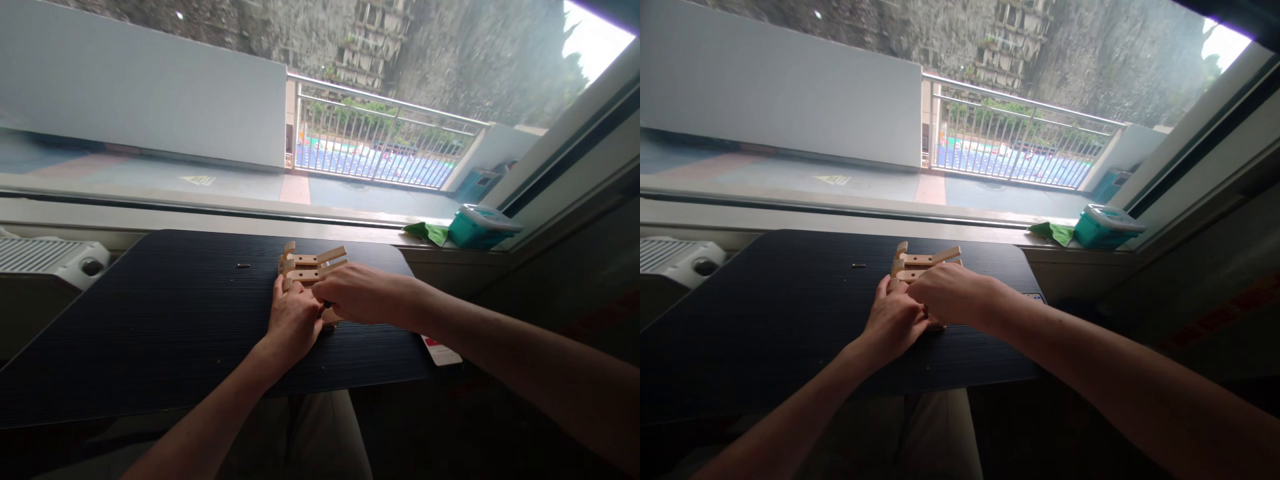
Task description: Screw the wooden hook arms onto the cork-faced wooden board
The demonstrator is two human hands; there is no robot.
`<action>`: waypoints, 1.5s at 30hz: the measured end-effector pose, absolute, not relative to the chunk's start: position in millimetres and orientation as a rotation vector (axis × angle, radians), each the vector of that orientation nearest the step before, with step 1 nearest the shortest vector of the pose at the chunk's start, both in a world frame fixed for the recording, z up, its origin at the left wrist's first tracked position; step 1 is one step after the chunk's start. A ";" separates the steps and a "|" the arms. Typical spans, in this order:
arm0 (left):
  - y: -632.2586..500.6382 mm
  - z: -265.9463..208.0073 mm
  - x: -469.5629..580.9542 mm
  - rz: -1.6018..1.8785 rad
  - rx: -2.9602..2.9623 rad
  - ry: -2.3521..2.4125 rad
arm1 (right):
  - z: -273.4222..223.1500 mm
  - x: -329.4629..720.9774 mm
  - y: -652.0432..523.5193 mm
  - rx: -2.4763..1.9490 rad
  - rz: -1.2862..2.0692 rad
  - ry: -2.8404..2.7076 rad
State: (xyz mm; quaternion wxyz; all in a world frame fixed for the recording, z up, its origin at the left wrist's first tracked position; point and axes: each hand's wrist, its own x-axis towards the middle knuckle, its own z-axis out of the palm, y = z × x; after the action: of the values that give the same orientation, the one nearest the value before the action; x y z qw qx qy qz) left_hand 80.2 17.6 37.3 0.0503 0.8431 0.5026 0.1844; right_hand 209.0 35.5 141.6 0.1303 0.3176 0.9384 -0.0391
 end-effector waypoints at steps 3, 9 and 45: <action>17.5 37.6 81.3 0.552 2.553 1.550 | 141.9 204.7 35.2 0.905 -0.092 2.709; 16.9 35.0 79.7 0.563 2.589 1.545 | 142.5 209.1 41.5 1.000 -0.163 2.666; 16.9 33.2 81.0 0.559 2.608 1.577 | 140.6 193.6 31.8 1.182 0.100 2.527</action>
State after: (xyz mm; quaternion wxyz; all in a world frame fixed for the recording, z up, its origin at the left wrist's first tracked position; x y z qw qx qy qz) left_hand 81.0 16.9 33.2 0.0216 0.8415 0.5088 0.1805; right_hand 193.6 31.8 140.6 0.1740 0.4170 0.8914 0.0353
